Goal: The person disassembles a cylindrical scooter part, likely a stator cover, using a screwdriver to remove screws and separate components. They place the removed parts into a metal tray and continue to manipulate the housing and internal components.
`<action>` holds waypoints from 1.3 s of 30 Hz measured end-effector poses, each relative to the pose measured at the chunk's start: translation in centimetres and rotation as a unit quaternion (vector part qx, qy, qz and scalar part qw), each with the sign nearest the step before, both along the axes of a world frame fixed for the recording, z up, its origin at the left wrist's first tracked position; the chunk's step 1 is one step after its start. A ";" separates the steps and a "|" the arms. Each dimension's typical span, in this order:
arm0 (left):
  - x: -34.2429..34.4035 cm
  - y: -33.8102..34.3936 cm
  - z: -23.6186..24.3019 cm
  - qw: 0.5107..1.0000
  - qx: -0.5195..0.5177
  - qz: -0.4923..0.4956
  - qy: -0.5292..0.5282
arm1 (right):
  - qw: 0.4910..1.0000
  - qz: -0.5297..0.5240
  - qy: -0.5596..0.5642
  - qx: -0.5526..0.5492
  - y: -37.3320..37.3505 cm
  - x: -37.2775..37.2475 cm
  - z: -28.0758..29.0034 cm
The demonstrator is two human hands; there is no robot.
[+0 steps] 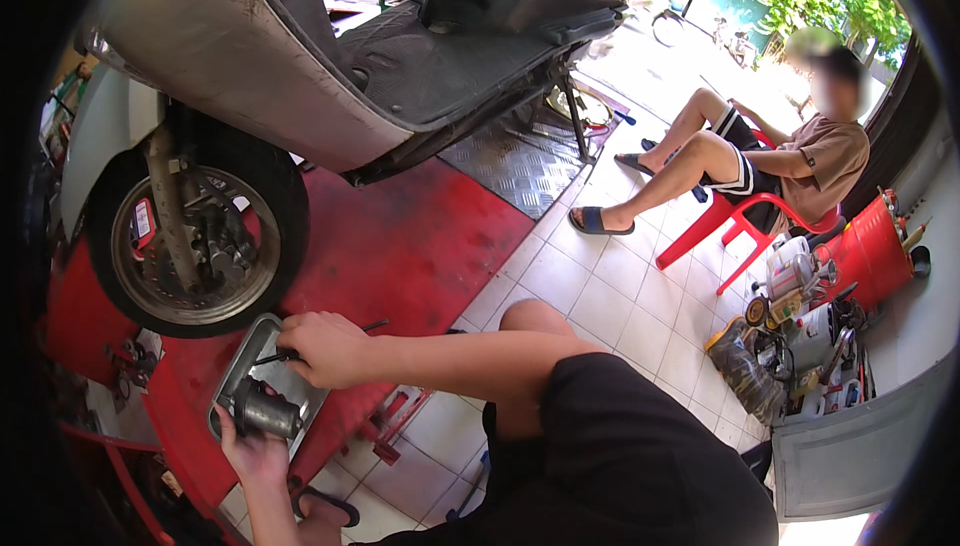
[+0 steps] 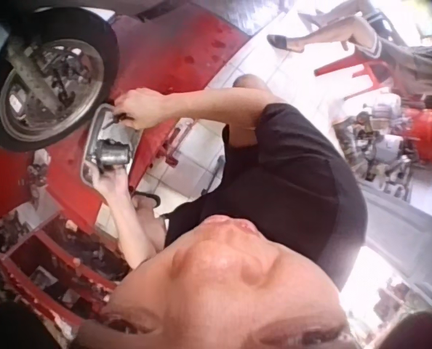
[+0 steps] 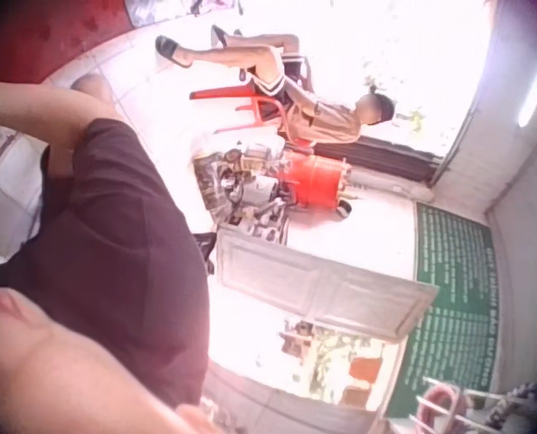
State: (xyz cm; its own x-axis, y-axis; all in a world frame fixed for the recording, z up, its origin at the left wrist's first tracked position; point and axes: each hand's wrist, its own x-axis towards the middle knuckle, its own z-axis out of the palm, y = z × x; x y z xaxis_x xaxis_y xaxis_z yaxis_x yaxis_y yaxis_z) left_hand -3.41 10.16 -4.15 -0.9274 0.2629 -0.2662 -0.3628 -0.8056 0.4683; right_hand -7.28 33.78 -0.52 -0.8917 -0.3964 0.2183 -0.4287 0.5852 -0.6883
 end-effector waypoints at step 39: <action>-0.8 -0.6 -1.2 0.960 -0.245 -0.037 -0.132 | 0.999 -0.032 -0.010 0.019 0.2 -0.4 -1.0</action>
State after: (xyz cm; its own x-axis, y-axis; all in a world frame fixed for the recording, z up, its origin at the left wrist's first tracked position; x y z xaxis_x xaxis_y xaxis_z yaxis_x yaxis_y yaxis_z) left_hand -4.16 9.54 -5.32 -0.7940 0.1089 -0.5981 -0.5690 -0.4796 0.6680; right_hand -7.66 33.99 -1.51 -0.9197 -0.3459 0.1855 -0.3754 0.6373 -0.6730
